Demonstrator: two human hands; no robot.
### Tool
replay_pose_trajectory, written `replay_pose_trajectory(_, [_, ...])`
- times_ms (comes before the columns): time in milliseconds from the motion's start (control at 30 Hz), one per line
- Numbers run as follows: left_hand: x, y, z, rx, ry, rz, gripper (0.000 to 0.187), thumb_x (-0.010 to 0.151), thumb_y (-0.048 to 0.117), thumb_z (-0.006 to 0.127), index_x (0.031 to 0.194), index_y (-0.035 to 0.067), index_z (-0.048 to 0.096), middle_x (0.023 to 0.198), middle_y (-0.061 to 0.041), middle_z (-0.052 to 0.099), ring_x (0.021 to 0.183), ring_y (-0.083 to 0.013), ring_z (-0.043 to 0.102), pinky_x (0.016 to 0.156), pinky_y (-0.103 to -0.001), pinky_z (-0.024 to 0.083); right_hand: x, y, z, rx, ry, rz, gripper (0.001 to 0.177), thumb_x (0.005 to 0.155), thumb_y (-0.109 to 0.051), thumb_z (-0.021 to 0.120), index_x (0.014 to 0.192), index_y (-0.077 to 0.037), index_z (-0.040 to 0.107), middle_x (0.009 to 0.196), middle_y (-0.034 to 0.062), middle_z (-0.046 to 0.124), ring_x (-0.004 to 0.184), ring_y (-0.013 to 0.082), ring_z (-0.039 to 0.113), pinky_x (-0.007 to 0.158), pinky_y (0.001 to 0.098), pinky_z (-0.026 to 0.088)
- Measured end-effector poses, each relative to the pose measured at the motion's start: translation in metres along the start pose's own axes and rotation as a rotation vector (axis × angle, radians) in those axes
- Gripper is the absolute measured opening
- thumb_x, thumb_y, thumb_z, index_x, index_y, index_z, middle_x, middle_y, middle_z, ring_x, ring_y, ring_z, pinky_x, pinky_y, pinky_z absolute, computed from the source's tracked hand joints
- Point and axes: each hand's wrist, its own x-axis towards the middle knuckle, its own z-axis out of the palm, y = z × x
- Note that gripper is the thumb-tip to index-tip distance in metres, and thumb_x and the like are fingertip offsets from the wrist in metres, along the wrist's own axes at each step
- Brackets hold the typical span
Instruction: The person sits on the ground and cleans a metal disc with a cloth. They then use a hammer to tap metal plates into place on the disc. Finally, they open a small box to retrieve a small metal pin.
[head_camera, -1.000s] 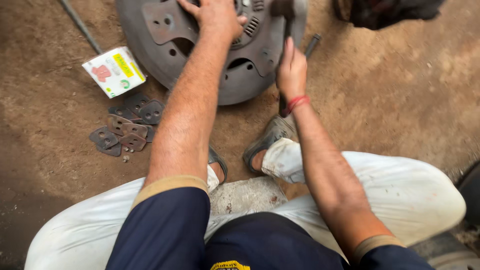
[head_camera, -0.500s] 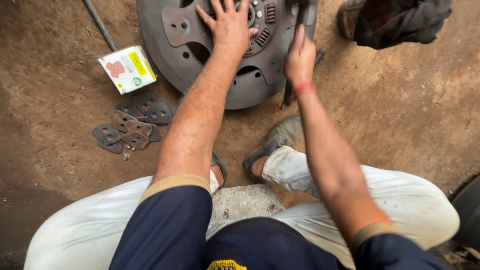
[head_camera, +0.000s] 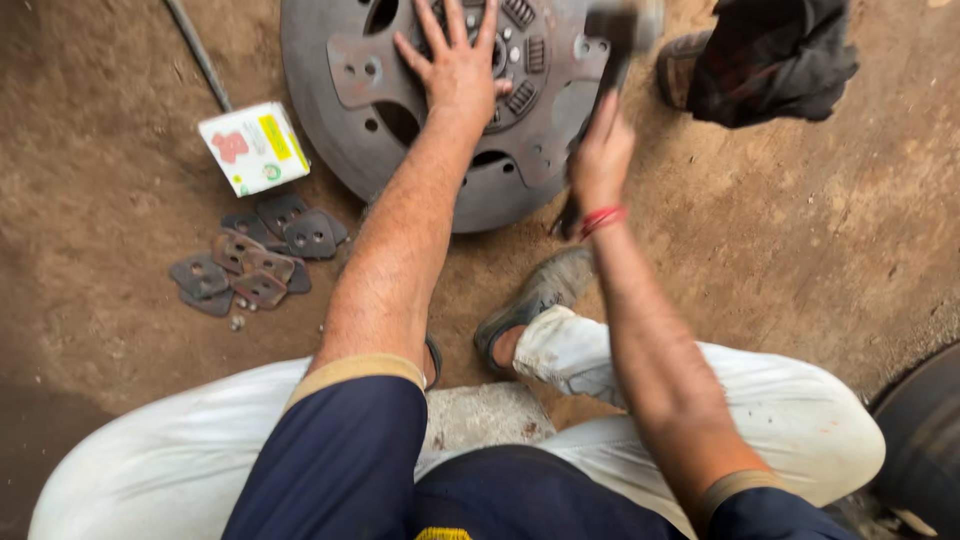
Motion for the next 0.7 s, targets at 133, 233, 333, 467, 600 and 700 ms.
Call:
replay_pose_trajectory(133, [-0.001, 0.006, 0.001, 0.007, 0.088, 0.024, 0.112, 0.078, 0.063, 0.081, 0.162, 0.037, 0.012, 0.167, -0.022, 0.008, 0.150, -0.0524, 0.002, 0.110, -0.087, 0.014, -0.069, 0.016, 0.003, 0.037, -0.020, 0.227, 0.064, 0.113, -0.051, 0.035, 0.076, -0.004, 0.058, 0.061, 0.0033, 0.049, 0.053, 0.0151, 0.043, 0.048, 0.0390, 0.036])
replay_pose_trajectory(233, [0.000, 0.003, 0.006, 0.016, 0.106, 0.030, 0.109, 0.082, 0.061, 0.081, 0.165, 0.034, 0.014, 0.168, -0.020, 0.011, 0.152, -0.0532, 0.005, 0.111, -0.087, 0.015, -0.085, 0.004, 0.005, 0.054, 0.027, 0.169, 0.063, 0.113, -0.053, 0.039, 0.076, -0.005, 0.056, 0.061, 0.0033, 0.053, 0.055, 0.0161, 0.051, 0.052, 0.0381, 0.044])
replay_pose_trajectory(333, [-0.003, 0.004, -0.004, 0.004, 0.099, 0.049, 0.109, 0.082, 0.060, 0.081, 0.165, 0.030, 0.018, 0.167, -0.022, 0.011, 0.151, -0.0547, 0.007, 0.111, -0.086, 0.015, -0.082, -0.020, -0.020, 0.191, -0.138, 0.579, 0.058, 0.106, -0.053, 0.039, 0.074, -0.006, 0.051, 0.055, 0.0035, 0.049, 0.046, 0.0206, 0.053, 0.045, 0.0427, 0.045])
replay_pose_trajectory(467, [0.000, -0.014, -0.025, 0.016, 0.216, 0.339, 0.106, 0.079, 0.055, 0.086, 0.160, 0.013, 0.032, 0.170, -0.019, 0.016, 0.153, -0.0483, 0.013, 0.120, -0.072, 0.018, -0.071, -0.030, -0.024, 0.111, -0.090, 0.458, 0.063, 0.108, -0.054, 0.037, 0.071, -0.005, 0.053, 0.054, 0.0057, 0.049, 0.047, 0.0225, 0.056, 0.047, 0.0429, 0.044])
replay_pose_trajectory(600, [-0.020, -0.038, 0.011, -0.051, 0.257, 0.415, 0.092, 0.095, 0.049, 0.084, 0.162, 0.004, 0.039, 0.171, -0.017, 0.027, 0.157, -0.0425, 0.023, 0.128, -0.062, 0.022, -0.023, 0.006, -0.004, -0.022, -0.105, 0.273, 0.070, 0.109, -0.057, 0.034, 0.065, -0.007, 0.056, 0.052, 0.0062, 0.052, 0.046, 0.0193, 0.054, 0.047, 0.0372, 0.046])
replay_pose_trajectory(700, [-0.018, -0.030, 0.000, -0.051, 0.338, 0.266, 0.094, 0.092, 0.048, 0.082, 0.159, 0.001, 0.038, 0.167, -0.022, 0.026, 0.152, -0.0456, 0.024, 0.122, -0.063, 0.024, 0.035, -0.005, 0.003, 0.123, -0.110, 0.318, 0.067, 0.107, -0.058, 0.040, 0.069, -0.005, 0.052, 0.054, 0.0051, 0.052, 0.044, 0.0174, 0.056, 0.043, 0.0360, 0.047])
